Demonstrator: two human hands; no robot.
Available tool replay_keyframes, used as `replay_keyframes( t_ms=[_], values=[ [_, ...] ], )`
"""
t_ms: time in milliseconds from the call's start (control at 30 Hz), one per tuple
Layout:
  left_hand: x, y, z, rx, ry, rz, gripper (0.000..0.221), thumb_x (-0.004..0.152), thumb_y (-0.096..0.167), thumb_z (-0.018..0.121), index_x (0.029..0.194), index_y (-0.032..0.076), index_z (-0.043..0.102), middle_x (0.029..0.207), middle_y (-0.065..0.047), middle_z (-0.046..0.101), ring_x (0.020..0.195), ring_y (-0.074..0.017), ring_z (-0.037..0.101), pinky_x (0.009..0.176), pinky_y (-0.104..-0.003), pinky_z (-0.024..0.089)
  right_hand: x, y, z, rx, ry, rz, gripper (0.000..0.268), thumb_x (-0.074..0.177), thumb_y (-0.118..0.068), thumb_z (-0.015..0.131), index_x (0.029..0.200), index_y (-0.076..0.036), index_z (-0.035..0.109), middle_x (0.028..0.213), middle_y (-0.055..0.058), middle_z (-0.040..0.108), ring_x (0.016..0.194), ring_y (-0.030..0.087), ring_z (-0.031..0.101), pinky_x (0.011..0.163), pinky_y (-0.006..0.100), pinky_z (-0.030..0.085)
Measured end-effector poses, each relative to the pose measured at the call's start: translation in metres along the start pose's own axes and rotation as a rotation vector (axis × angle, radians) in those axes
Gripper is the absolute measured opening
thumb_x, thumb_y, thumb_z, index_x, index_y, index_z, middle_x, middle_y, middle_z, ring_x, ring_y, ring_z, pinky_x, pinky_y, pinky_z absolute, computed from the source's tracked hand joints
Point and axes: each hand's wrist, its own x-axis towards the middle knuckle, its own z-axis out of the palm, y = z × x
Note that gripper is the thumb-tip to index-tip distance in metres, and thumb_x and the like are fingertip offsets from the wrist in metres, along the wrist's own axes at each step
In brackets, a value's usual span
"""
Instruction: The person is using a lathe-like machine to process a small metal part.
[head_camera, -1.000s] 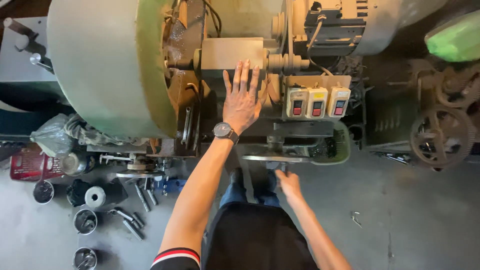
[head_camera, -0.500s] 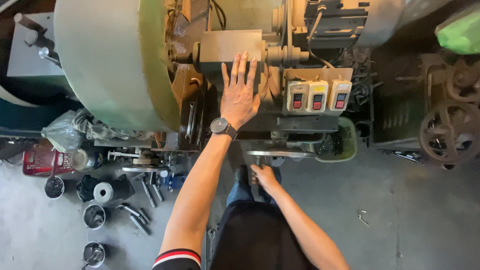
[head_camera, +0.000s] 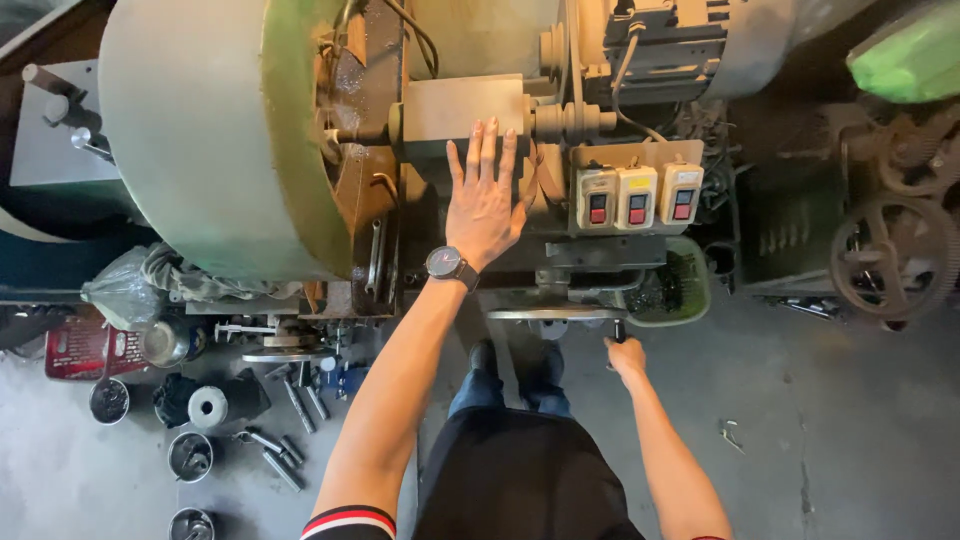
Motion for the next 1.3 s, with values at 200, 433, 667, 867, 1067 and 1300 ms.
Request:
replay_keyframes(
  t_ms=[200, 433, 667, 867, 1067, 1300],
  values=[
    [-0.001, -0.005, 0.0, 0.014, -0.023, -0.003, 0.106, 0.083, 0.034, 0.073, 0.163, 0.001, 0.012, 0.168, -0.024, 0.014, 0.158, -0.0398, 0.008, 0.126, -0.065, 0.004, -0.05, -0.025, -0.004, -0.158, -0.01, -0.118, 0.038, 0.092, -0.034, 0.073, 0.089, 0.003, 0.068, 0.072, 0.015, 0.07, 0.061, 0.024, 0.069, 0.059, 0.039, 0.053],
    [-0.004, -0.015, 0.0, 0.035, 0.001, -0.02, 0.104, 0.083, 0.034, 0.073, 0.162, 0.001, 0.015, 0.167, -0.026, 0.014, 0.157, -0.042, 0.009, 0.125, -0.066, 0.004, -0.141, -0.085, 0.116, 0.474, -0.371, -0.036, 0.023, 0.09, -0.027, 0.07, 0.085, -0.006, 0.064, 0.064, 0.003, 0.058, 0.048, 0.016, 0.054, 0.04, 0.033, 0.043],
    [-0.007, -0.019, -0.017, -0.005, -0.016, -0.008, 0.106, 0.08, 0.032, 0.077, 0.162, 0.0, 0.018, 0.166, -0.027, 0.018, 0.157, -0.0429, 0.011, 0.126, -0.065, 0.005, -0.104, -0.074, 0.201, 0.267, -0.709, -0.076, 0.04, 0.099, -0.036, 0.06, 0.078, -0.002, 0.064, 0.061, 0.006, 0.061, 0.045, 0.016, 0.056, 0.04, 0.03, 0.047],
    [-0.007, -0.018, -0.008, -0.046, 0.053, 0.023, 0.107, 0.082, 0.033, 0.08, 0.163, -0.001, 0.019, 0.168, -0.025, 0.018, 0.158, -0.0424, 0.011, 0.127, -0.065, 0.004, -0.128, -0.076, 0.104, 0.478, -0.746, -0.132, 0.026, 0.099, -0.029, 0.065, 0.094, -0.004, 0.059, 0.074, 0.001, 0.059, 0.054, 0.01, 0.053, 0.044, 0.027, 0.044],
    [-0.002, -0.005, -0.002, -0.046, 0.063, 0.027, 0.11, 0.081, 0.035, 0.081, 0.163, -0.002, 0.018, 0.167, -0.025, 0.017, 0.157, -0.0436, 0.01, 0.126, -0.066, 0.002, -0.095, -0.04, -0.035, 0.463, -0.513, -0.153, 0.029, 0.096, -0.03, 0.069, 0.094, -0.002, 0.065, 0.071, 0.005, 0.061, 0.055, 0.012, 0.055, 0.044, 0.026, 0.044],
    [-0.002, 0.015, -0.014, -0.045, 0.036, 0.041, 0.107, 0.08, 0.032, 0.08, 0.161, -0.004, 0.02, 0.166, -0.028, 0.018, 0.156, -0.045, 0.012, 0.125, -0.066, 0.005, 0.021, 0.027, -0.019, -0.136, 0.234, -0.255, 0.034, 0.084, -0.029, 0.085, 0.098, 0.001, 0.076, 0.093, 0.02, 0.074, 0.089, 0.03, 0.071, 0.076, 0.039, 0.055]
  ],
)
